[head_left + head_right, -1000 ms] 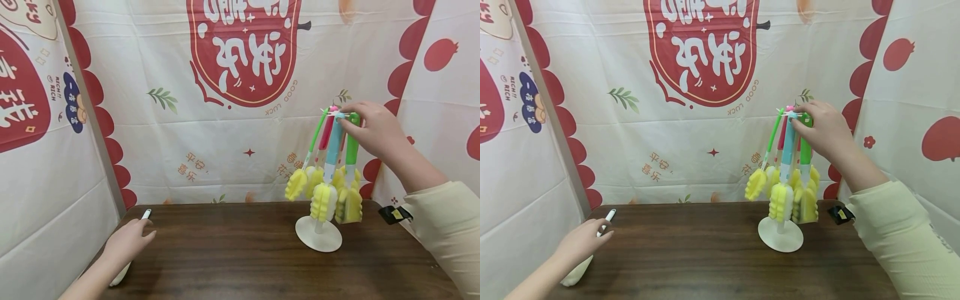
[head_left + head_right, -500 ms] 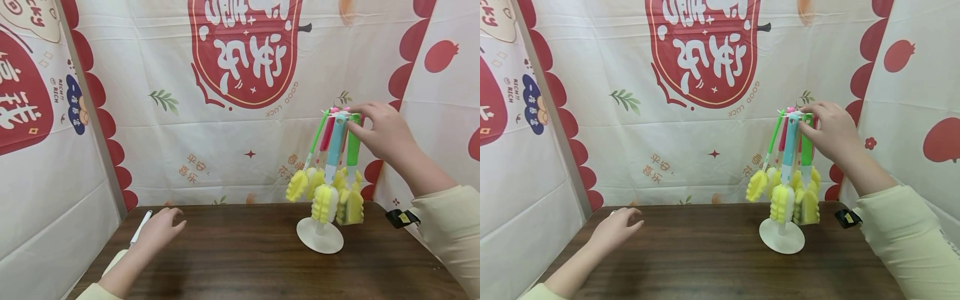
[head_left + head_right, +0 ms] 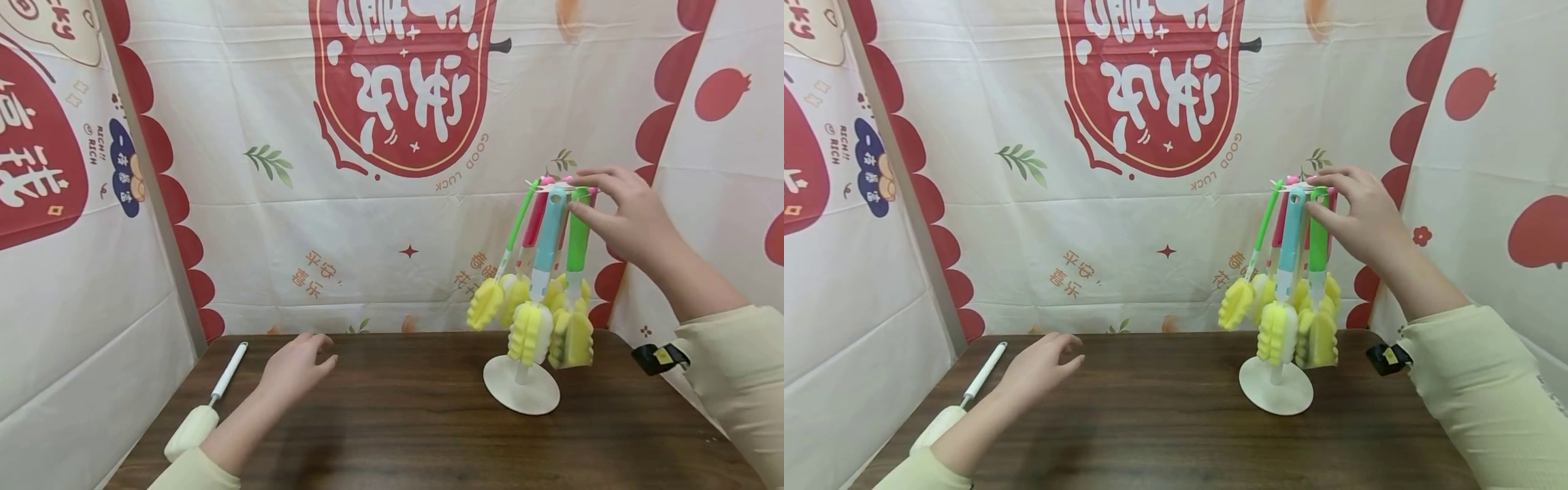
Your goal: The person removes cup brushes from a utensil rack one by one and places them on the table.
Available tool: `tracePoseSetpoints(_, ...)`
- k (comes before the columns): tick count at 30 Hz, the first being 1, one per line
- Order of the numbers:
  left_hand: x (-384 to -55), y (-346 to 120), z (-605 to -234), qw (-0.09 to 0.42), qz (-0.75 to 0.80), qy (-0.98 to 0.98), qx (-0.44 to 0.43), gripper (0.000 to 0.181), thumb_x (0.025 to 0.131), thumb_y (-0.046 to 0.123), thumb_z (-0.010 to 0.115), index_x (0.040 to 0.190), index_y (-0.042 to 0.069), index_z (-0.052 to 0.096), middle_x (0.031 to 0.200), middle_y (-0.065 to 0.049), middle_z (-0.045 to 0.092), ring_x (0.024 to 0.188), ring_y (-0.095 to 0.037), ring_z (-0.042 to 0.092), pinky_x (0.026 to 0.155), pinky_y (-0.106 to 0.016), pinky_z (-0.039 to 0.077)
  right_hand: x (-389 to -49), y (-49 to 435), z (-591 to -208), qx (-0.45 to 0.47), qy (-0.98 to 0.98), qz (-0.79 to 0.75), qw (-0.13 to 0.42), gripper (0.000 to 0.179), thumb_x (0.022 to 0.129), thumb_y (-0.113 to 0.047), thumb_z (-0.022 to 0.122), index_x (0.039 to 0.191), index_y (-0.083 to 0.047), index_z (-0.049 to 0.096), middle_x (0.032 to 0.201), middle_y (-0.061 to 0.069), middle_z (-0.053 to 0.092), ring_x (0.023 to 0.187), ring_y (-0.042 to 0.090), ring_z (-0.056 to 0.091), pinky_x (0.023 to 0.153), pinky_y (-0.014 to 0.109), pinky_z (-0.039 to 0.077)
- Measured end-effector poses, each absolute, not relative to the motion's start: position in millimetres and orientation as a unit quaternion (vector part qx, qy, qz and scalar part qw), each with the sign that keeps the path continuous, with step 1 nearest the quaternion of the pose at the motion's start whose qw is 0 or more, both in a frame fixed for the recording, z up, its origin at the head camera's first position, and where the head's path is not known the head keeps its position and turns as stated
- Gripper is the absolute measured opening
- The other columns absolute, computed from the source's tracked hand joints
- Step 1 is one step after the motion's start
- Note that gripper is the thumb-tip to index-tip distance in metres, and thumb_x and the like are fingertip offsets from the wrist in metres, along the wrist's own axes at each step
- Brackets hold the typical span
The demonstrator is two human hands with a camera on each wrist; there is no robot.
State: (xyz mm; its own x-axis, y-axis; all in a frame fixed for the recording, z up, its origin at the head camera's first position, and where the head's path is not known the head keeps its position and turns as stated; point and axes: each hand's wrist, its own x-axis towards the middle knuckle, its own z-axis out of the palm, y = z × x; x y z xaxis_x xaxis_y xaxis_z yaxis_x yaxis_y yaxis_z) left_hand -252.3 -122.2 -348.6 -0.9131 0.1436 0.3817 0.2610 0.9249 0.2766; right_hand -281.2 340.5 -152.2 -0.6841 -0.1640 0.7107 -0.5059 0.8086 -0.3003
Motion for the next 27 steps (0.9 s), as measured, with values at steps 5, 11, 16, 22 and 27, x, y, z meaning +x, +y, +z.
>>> tracePoseSetpoints(5, -254, -109, -348, 0.174, -0.16, -0.965, -0.116, 0.027, 0.089, 0.032, 0.07, 0.107, 0.013, 0.069, 0.104, -0.004, 0.064, 0.095, -0.024, 0.064, 0.079, -0.044, 0.052, -289, 346, -153, 0.197, -0.879, 0.277, 0.335, 0.047, 0.094, -0.026, 0.062, 0.139, -0.011, 0.054, 0.146, 0.01, 0.042, 0.137, 0.031, 0.028, 0.067, 0.004, 0.032)
tracePoseSetpoints(11, -256, -88, -349, 0.174, -0.154, -0.962, -0.141, 0.027, 0.089, 0.033, 0.07, 0.107, 0.013, 0.069, 0.102, -0.005, 0.064, 0.092, -0.023, 0.065, 0.076, -0.042, 0.052, -298, 350, -152, 0.191, -0.88, 0.313, 0.3, 0.05, 0.096, -0.03, 0.059, 0.142, -0.014, 0.05, 0.149, 0.007, 0.037, 0.137, 0.028, 0.026, 0.067, 0.004, 0.036)
tracePoseSetpoints(16, -255, -72, -353, 0.175, -0.157, -0.957, -0.172, 0.026, 0.089, 0.033, 0.069, 0.106, 0.014, 0.069, 0.1, -0.004, 0.064, 0.088, -0.02, 0.064, 0.072, -0.038, 0.052, -304, 353, -155, 0.197, -0.874, 0.348, 0.276, 0.05, 0.097, -0.03, 0.058, 0.144, -0.016, 0.048, 0.149, 0.007, 0.035, 0.128, 0.031, 0.031, 0.067, 0.005, 0.042)
tracePoseSetpoints(22, -254, -60, -355, 0.184, -0.159, -0.949, -0.2, 0.022, 0.088, 0.031, 0.068, 0.102, 0.014, 0.069, 0.095, -0.002, 0.062, 0.082, -0.019, 0.063, 0.069, -0.037, 0.052, -310, 356, -153, 0.178, -0.867, 0.4, 0.238, 0.05, 0.098, -0.038, 0.054, 0.146, -0.028, 0.045, 0.15, 0.008, 0.032, 0.123, 0.041, 0.037, 0.069, 0.007, 0.044)
tracePoseSetpoints(27, -254, -52, -355, 0.184, -0.166, -0.945, -0.212, 0.021, 0.088, 0.029, 0.068, 0.102, 0.013, 0.069, 0.093, -0.001, 0.061, 0.079, -0.017, 0.062, 0.068, -0.036, 0.051, -314, 359, -153, 0.166, -0.866, 0.418, 0.22, 0.051, 0.097, -0.04, 0.055, 0.147, -0.03, 0.044, 0.145, 0.01, 0.034, 0.114, 0.022, 0.041, 0.069, 0.009, 0.046)
